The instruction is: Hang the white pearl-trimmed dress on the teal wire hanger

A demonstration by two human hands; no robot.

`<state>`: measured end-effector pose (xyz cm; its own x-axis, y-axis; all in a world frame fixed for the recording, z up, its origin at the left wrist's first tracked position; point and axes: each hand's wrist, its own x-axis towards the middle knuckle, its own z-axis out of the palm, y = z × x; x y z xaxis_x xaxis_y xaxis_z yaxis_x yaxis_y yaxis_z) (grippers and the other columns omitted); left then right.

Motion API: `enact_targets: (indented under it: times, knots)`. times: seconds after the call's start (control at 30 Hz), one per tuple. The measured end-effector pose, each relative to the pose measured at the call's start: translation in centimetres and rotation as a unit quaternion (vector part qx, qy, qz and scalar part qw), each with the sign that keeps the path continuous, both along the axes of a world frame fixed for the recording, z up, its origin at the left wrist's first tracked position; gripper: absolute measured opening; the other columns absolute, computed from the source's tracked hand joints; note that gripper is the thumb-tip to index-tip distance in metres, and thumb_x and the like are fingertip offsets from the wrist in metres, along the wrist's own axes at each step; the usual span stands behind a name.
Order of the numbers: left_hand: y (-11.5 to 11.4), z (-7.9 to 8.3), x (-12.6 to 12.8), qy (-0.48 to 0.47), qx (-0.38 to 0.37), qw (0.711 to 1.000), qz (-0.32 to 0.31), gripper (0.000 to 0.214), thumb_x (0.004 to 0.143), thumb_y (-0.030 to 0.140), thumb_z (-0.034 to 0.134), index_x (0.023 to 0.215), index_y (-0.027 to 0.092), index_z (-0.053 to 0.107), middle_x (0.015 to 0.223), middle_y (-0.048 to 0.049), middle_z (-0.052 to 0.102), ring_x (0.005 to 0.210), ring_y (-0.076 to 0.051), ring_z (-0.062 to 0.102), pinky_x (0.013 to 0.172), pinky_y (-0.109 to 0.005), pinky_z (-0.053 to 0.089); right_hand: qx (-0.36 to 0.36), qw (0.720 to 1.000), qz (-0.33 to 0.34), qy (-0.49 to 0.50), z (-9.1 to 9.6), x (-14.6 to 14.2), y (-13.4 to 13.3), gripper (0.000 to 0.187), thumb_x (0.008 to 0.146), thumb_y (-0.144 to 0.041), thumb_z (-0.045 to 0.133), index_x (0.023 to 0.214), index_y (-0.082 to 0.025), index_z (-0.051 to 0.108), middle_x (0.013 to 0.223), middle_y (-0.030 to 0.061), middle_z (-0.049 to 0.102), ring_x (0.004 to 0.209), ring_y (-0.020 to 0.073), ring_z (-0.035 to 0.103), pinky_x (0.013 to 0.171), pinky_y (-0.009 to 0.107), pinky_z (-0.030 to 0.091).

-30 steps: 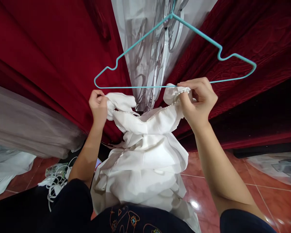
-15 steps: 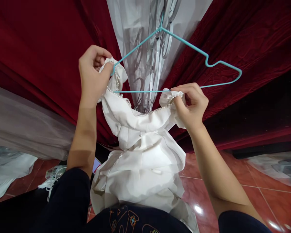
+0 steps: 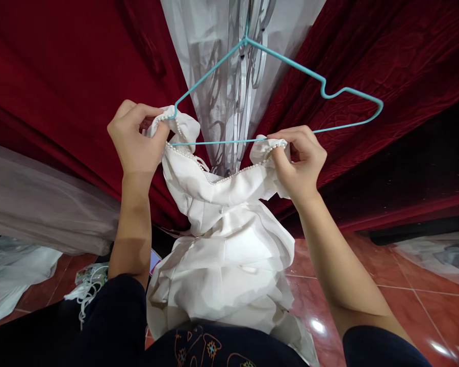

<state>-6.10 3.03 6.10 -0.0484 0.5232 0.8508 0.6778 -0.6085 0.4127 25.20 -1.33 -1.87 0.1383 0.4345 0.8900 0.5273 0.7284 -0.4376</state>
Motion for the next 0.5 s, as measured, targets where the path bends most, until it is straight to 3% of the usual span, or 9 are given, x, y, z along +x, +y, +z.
enact_targets:
  times: [0.13, 0.37, 0.5]
  knots:
    - [-0.9, 0.4, 0.8, -0.022, 0.068, 0.997, 0.017, 0.026, 0.077, 0.002, 0.082, 0.090, 0.024, 0.087, 0.074, 0.0042, 0.058, 0.067, -0.011, 0.054, 0.062, -0.028, 0.040, -0.009, 1.000, 0.014, 0.015, -0.1, -0.3, 0.1, 0.013, 0.100, -0.026, 0.068, 0.099, -0.023, 0.080, 0.096, 0.0048, 0.077, 0.091, 0.0182, 0.073, 0.081, 0.038, 0.060]
    - [-1.4, 0.7, 1.9, -0.080, 0.123, 0.989, -0.020, 0.041, 0.075, -0.005, 0.076, 0.094, 0.029, 0.090, 0.071, 0.0022, 0.055, 0.065, -0.012, 0.051, 0.061, -0.029, 0.041, -0.031, 0.999, 0.004, 0.025, -0.3, -0.7, 0.0, 0.014, 0.100, -0.030, 0.065, 0.097, -0.026, 0.078, 0.096, 0.0043, 0.077, 0.092, 0.0206, 0.073, 0.083, 0.042, 0.061]
    - [-1.0, 1.9, 1.3, -0.147, 0.135, 0.980, -0.001, 0.044, 0.069, -0.011, 0.069, 0.089, 0.022, 0.090, 0.069, 0.0017, 0.060, 0.059, -0.010, 0.052, 0.056, -0.028, 0.039, -0.037, 0.999, 0.008, 0.009, -0.4, -1.0, -0.1, 0.016, 0.101, -0.033, 0.065, 0.098, -0.025, 0.078, 0.096, 0.0041, 0.077, 0.093, 0.0196, 0.074, 0.083, 0.039, 0.062]
